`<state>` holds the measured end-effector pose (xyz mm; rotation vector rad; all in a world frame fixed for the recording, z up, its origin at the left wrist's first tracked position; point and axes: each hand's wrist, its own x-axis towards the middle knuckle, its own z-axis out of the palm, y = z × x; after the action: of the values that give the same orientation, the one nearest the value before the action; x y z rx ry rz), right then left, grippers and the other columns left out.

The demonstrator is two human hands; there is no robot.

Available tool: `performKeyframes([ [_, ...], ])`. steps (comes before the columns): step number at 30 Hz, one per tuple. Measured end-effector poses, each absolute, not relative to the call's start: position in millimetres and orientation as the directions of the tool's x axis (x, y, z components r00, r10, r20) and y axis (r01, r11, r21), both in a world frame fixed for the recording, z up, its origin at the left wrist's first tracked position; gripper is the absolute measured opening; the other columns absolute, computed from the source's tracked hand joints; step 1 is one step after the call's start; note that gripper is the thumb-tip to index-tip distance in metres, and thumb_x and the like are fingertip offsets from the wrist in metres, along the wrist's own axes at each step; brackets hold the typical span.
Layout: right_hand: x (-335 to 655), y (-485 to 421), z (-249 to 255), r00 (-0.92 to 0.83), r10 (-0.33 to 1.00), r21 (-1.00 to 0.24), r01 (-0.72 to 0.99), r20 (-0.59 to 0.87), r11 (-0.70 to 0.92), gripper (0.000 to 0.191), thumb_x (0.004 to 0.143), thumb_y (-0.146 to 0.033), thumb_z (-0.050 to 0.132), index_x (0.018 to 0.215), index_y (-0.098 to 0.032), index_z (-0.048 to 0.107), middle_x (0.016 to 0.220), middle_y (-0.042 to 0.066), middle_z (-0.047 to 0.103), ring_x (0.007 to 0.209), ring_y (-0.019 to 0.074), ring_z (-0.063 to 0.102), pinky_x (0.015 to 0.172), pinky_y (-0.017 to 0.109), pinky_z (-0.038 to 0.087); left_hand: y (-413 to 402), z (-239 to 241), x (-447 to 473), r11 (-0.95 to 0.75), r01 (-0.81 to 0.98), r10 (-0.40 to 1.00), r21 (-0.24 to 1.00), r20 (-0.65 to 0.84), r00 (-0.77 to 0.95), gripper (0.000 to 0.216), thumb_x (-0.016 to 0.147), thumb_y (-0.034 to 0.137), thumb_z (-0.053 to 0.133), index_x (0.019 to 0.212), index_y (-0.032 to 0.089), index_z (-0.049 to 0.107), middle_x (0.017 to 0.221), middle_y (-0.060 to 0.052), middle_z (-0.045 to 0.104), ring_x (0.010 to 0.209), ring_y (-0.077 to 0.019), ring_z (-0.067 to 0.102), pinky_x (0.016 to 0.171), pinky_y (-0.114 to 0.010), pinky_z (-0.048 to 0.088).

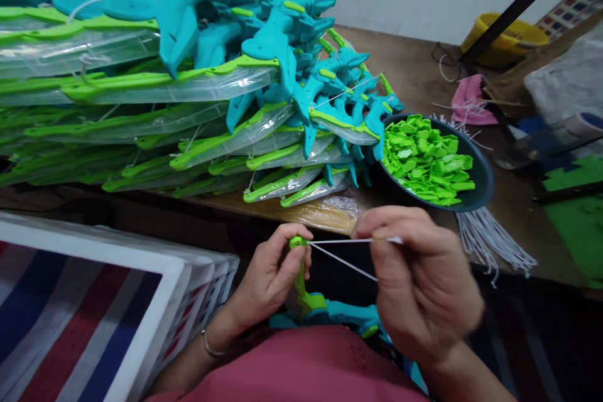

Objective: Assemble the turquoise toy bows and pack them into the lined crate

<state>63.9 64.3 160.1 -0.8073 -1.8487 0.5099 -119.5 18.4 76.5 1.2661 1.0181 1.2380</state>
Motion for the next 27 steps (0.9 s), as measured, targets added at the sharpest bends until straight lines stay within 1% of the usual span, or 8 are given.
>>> performKeyframes([
  [3,56.7,65.1,142.2,-0.308,0.742,-0.693,0.272,0.595,0.668,0.021,0.096,-0.003,0.054,0.106,-0.022,0.056,0.097,0.001,0.066,0.093,0.0123,0.066,0.085,0.026,0.054,22.7,80.5,-122.5,-0.102,-0.175,0.985,0.979,0.124,0.12,0.012,0.107,0.028,0.051,0.109,0.023,0.061,0.098,0.0,0.059,0.071,-0.0074,0.064,0.068,-0.022,0.053],
  [5,54.5,62.4,134.6,-0.332,0.749,-0.697,0.283,0.573,0.659,0.02,0.097,-0.004,0.053,0.106,-0.022,0.056,0.098,0.001,0.065,0.094,0.0118,0.066,0.085,0.025,0.054,23.6,79.8,-121.2,-0.122,-0.259,0.981,0.958,0.157,0.116,0.009,0.105,0.027,0.055,0.104,0.021,0.061,0.103,0.0,0.058,0.066,-0.0056,0.062,0.065,-0.022,0.053],
  [9,56.7,55.7,134.2,-0.413,0.732,-0.683,0.291,0.542,0.67,0.016,0.099,-0.007,0.053,0.105,-0.021,0.056,0.104,0.003,0.067,0.098,0.0125,0.066,0.087,0.024,0.055,22.2,75.7,-116.7,-0.118,-0.277,0.989,0.954,0.137,0.048,0.009,0.103,0.023,0.058,0.094,0.021,0.06,0.088,0.003,0.056,0.061,-0.0041,0.055,0.06,-0.018,0.048],
  [14,52.5,56.5,128.5,-0.551,0.674,-0.655,0.276,0.492,0.704,0.012,0.099,-0.007,0.056,0.101,-0.018,0.06,0.113,0.01,0.066,0.105,0.0173,0.066,0.088,0.028,0.057,23.1,78.6,-115.7,-0.117,-0.196,0.993,0.974,0.119,-0.001,0.009,0.103,0.022,0.059,0.094,0.022,0.062,0.085,0.004,0.058,0.059,-0.0034,0.054,0.06,-0.017,0.047],
  [17,47.7,59.4,119.0,-0.523,0.702,-0.682,0.277,0.483,0.676,0.011,0.099,-0.008,0.059,0.1,-0.018,0.061,0.101,0.007,0.066,0.095,0.0158,0.065,0.081,0.026,0.056,23.0,78.3,-116.3,-0.122,-0.203,0.992,0.972,0.124,-0.001,0.008,0.103,0.023,0.06,0.095,0.022,0.064,0.091,0.003,0.06,0.061,-0.0036,0.055,0.06,-0.017,0.047],
  [21,45.0,63.1,112.5,-0.455,0.78,-0.776,0.257,0.43,0.577,0.011,0.099,-0.009,0.062,0.1,-0.02,0.061,0.088,0.0,0.065,0.08,0.0111,0.063,0.075,0.023,0.053,21.5,71.9,-117.9,-0.109,-0.292,0.991,0.95,0.125,0.038,0.009,0.104,0.025,0.057,0.1,0.023,0.065,0.092,0.002,0.057,0.063,-0.0046,0.057,0.058,-0.017,0.049],
  [24,43.8,64.7,112.2,-0.433,0.81,-0.815,0.241,0.396,0.527,0.012,0.099,-0.011,0.063,0.093,-0.02,0.061,0.081,-0.003,0.064,0.075,0.0092,0.061,0.073,0.021,0.051,21.6,66.7,-118.9,-0.132,-0.327,0.986,0.936,0.159,0.056,0.009,0.104,0.027,0.058,0.105,0.023,0.066,0.094,0.002,0.057,0.064,-0.005,0.058,0.059,-0.018,0.05],
  [27,41.6,64.2,111.8,-0.406,0.829,-0.833,0.235,0.383,0.5,0.017,0.1,-0.012,0.063,0.085,-0.02,0.06,0.077,-0.004,0.063,0.072,0.0084,0.06,0.07,0.021,0.049,22.7,63.8,-118.0,-0.117,-0.343,0.989,0.932,0.141,0.044,0.006,0.102,0.025,0.061,0.103,0.023,0.066,0.093,0.002,0.057,0.062,-0.0048,0.058,0.057,-0.017,0.049],
])
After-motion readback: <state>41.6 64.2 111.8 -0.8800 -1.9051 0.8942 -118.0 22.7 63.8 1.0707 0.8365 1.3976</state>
